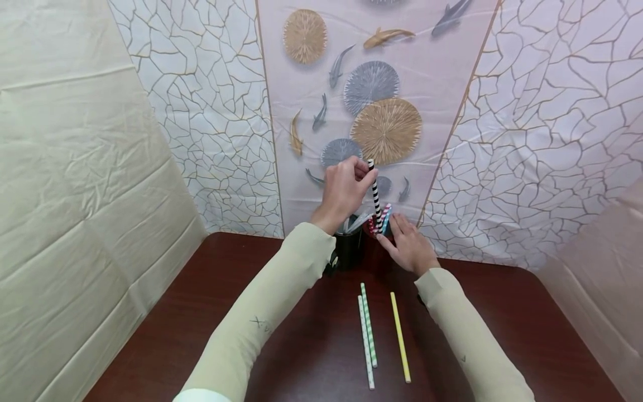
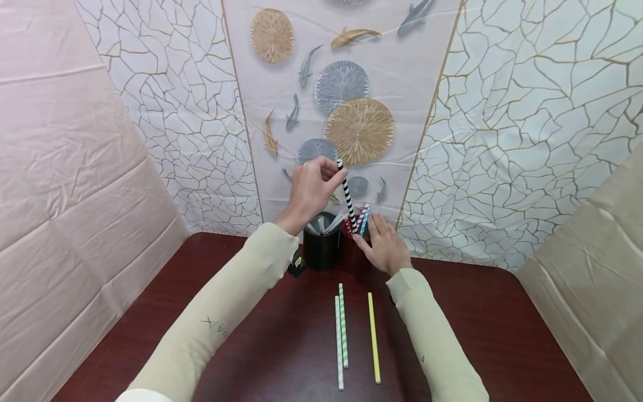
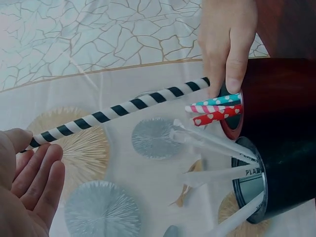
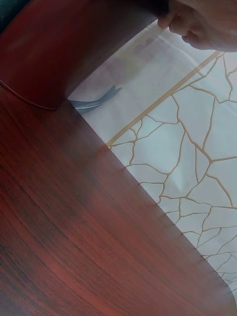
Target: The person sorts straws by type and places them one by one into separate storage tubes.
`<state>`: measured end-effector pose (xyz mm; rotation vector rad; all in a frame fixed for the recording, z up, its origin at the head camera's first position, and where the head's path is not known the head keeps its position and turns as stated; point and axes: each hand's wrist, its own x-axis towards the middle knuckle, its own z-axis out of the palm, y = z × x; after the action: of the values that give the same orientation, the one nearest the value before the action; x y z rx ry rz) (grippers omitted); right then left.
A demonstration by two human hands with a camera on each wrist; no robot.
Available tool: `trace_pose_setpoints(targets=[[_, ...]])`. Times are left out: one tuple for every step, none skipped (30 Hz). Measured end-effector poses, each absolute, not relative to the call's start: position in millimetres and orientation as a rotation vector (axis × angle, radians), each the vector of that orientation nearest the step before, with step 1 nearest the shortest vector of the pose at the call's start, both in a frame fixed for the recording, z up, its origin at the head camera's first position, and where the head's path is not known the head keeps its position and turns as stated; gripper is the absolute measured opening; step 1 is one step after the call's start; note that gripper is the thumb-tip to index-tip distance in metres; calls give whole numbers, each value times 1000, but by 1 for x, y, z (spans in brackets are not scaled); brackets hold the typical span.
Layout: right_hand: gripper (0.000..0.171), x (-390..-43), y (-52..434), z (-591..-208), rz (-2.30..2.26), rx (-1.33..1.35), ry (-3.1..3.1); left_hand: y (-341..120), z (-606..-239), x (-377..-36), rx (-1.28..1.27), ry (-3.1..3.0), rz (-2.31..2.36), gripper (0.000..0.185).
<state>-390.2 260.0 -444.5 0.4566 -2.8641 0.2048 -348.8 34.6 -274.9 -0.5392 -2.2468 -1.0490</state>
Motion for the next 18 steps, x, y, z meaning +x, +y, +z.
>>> trace_pose_setpoints(targets=[[88, -390, 260, -445, 210, 451, -2864, 36, -276, -350, -536, -2241, -1047, 22], [88, -390, 260, -445, 214, 448, -2864, 38, -278, -351, -536, -2236, -1045, 21], [89, -390, 260, -445, 214, 447, -2863, 40, -280, -352, -535, -2231, -1046, 21], [89, -390, 259, -445, 215, 447, -2863, 41, -282, -354, -532, -2228, -1046, 21], [89, -390, 259, -445, 220, 447, -2864, 42, -284, -355, -531, -2227, -1050, 21], [89, -390, 259, -445, 221, 446, -2865, 44, -286, -356, -532, -2225, -1056, 21], [89, -390, 259, -445, 224, 449, -2866, 45, -288, -357, -533, -2224, -1058, 21], [90, -390, 259, -445, 224, 452, -2868, 46, -290, -358, -533, -2224, -1058, 21], [89, -390, 259, -446, 224, 453, -2870, 48, -292, -360, -531, -2225, -1057, 21], [89, -390, 260, -446, 226, 453, -2871, 49, -294, -361, -530, -2227, -1053, 21], [89, -390, 260, -446, 224, 452, -2872, 50, -295, -362, -531, -2232, -1049, 21], [89, -390, 260, -446, 220, 451, -2872, 52, -297, -363, -534, -2241, -1046, 21], [89, -390, 260, -446, 218, 452, -2872, 53, -298, -363, -535, -2254, -1041, 21], [89, -390, 260, -446, 215, 451, -2872, 53, -299, -364, -534, -2274, -1034, 22], [89, -390, 260, -446, 212, 449, -2872, 54, -300, -364, -535, -2297, -1021, 24], [89, -390, 260, -446, 209, 450, -2872, 54, -302, -364, -537, -2321, -1010, 26], [89, -390, 261, -445, 205, 450, -2874, 54, -302, -364, -540, -2341, -1000, 28], [90, -390, 261, -445, 204, 451, -2876, 54, -303, -365, -542, -2358, -994, 31]])
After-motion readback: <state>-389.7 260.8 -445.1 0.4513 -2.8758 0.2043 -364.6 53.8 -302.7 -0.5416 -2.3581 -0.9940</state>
